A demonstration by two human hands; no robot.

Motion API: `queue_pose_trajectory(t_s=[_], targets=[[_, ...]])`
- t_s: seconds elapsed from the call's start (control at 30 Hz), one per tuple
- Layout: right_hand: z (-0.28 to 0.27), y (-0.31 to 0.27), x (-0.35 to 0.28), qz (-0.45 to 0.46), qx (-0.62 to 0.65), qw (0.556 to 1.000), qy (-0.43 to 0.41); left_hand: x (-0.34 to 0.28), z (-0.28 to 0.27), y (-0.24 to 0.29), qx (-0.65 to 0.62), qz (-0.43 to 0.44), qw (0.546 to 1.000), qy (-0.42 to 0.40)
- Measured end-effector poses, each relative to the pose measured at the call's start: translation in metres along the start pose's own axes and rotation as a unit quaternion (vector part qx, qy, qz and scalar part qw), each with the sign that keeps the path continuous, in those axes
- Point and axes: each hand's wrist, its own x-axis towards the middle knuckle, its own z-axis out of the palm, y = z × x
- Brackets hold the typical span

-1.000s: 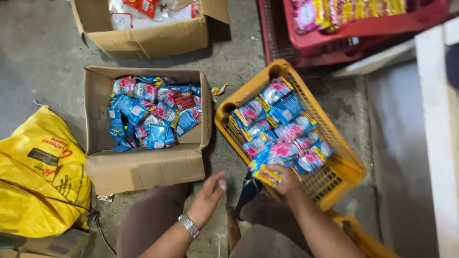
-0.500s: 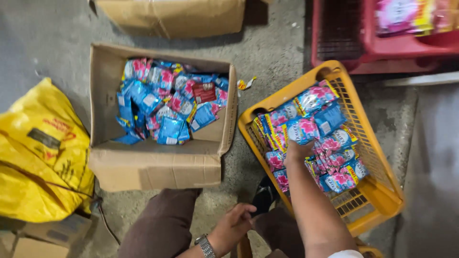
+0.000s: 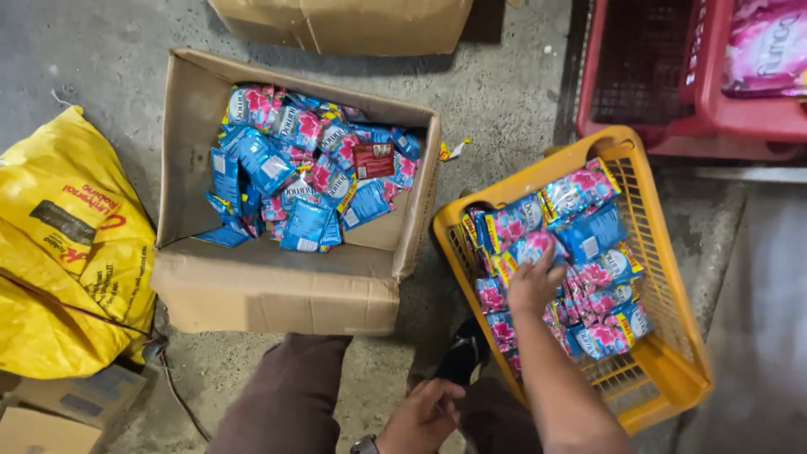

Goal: Sorting and organizing individual laundry detergent sachets from cardboard boxes into plastic crates and bags.

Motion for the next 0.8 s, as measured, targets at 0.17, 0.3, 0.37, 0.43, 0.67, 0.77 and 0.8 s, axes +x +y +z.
queue_pose_trajectory(t_s=[0.17,0.3,0.37,0.43,0.67,0.77,0.8], targets=[[-0.009,-0.020,-0.018,0.153,-0.047,0.980,-0.121,-0.005,0.003,0.005,-0.005,-0.034,0.999,-0.017],[0.029,-0.002,-0.024,0.033,-0.146,0.987,-0.059,0.003,0.005,-0.006,0.008,-0.010,1.000,-0.017],[0.028,-0.007,-0.020,0.012,-0.175,0.984,-0.037,0.005,0.005,-0.004,0.029,0.001,0.999,-0.017],[0.016,-0.016,-0.017,-0.007,-0.206,0.978,-0.017,0.005,0.008,-0.010,0.049,0.008,0.999,-0.020],[-0.034,-0.031,-0.019,0.064,0.014,0.998,0.014,0.027,0.039,-0.071,-0.200,-0.135,0.970,-0.019],[-0.046,-0.097,-0.024,-0.108,0.104,0.988,0.042,0.024,0.045,-0.085,-0.098,-0.020,0.994,-0.048],[-0.050,-0.127,-0.026,-0.202,0.185,0.962,0.000,0.024,0.048,-0.093,-0.014,0.087,0.994,-0.068]])
